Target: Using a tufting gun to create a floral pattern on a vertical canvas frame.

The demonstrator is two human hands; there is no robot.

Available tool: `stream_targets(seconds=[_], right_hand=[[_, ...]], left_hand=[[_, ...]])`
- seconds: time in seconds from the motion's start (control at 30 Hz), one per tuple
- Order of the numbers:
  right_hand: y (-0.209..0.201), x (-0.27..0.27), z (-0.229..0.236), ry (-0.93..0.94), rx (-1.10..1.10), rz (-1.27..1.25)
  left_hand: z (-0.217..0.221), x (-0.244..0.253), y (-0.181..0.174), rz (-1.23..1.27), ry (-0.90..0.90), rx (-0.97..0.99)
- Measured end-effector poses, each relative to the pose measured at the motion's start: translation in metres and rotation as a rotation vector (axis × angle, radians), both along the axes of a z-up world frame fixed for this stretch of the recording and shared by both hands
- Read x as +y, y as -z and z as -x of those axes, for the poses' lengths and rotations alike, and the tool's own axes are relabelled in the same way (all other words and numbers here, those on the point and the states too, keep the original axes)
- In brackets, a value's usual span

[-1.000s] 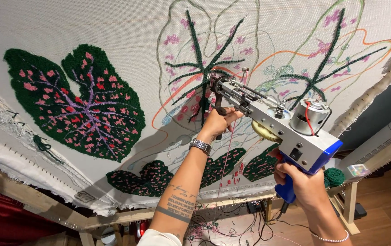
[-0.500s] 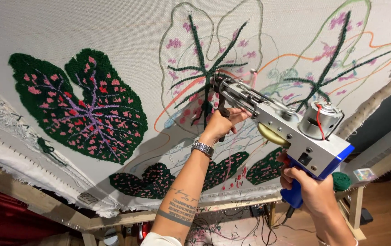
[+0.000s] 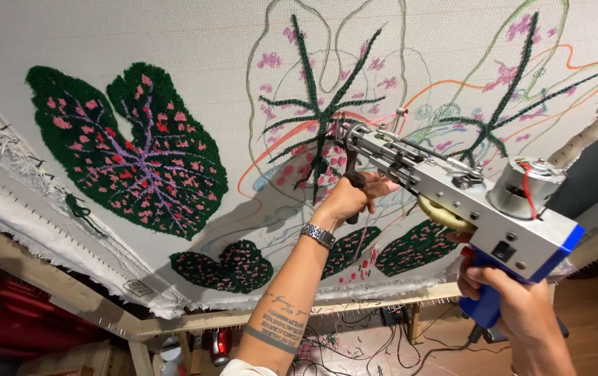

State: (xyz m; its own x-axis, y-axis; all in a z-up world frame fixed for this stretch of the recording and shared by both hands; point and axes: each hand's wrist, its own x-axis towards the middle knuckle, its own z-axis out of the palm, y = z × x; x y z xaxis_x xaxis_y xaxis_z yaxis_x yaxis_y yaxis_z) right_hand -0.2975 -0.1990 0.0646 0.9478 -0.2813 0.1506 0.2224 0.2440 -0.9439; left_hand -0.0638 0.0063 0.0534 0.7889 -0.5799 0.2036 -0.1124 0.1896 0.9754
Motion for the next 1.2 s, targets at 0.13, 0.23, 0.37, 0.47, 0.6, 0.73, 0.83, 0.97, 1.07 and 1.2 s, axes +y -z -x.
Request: stream_targets(seconds=[0.13,0.23,0.37,0.47,0.6,0.73,0.83,0.97,1.07,1.2], right_hand=[[-0.009,-0.002,0.013,0.003,0.0,0.005],[-0.004,-0.009,0.017,-0.076,-0.098,-0.02],[-0.007,-0.01,0.021,-0.11,-0.091,-0.03],[-0.013,-0.006,0.022,-0.092,-0.134,0.002],[-0.015,0.0,0.021,-0.057,-0.128,0.027],[-0.005,-0.004,0.015,-0.102,-0.058,-0.002],[0.001,-0.008,0.011,-0.096,-0.044,-0.015],[0.002,-0.006,0.005,-0.093,-0.053,-0.021],[-0.003,-0.001,0.002,-0.078,-0.061,-0.013],[-0.013,0.009,0.0,-0.091,-0.023,-0.006]], left_hand=[[0.01,-0.001,-0.005,0.074,0.111,0.019],[0.014,-0.003,-0.012,-0.053,0.054,-0.045],[0.018,-0.003,-0.015,-0.071,0.035,-0.061],[0.019,-0.003,-0.012,-0.073,0.024,-0.075],[0.018,-0.003,-0.001,-0.081,0.024,-0.064],[0.015,-0.001,0.005,-0.176,-0.032,-0.087],[0.011,0.001,0.009,-0.166,-0.022,-0.072],[0.008,0.003,0.008,-0.228,-0.067,-0.089],[0.009,0.005,0.003,-0.222,-0.064,-0.069],[0.01,0.009,-0.004,-0.203,-0.065,-0.039]])
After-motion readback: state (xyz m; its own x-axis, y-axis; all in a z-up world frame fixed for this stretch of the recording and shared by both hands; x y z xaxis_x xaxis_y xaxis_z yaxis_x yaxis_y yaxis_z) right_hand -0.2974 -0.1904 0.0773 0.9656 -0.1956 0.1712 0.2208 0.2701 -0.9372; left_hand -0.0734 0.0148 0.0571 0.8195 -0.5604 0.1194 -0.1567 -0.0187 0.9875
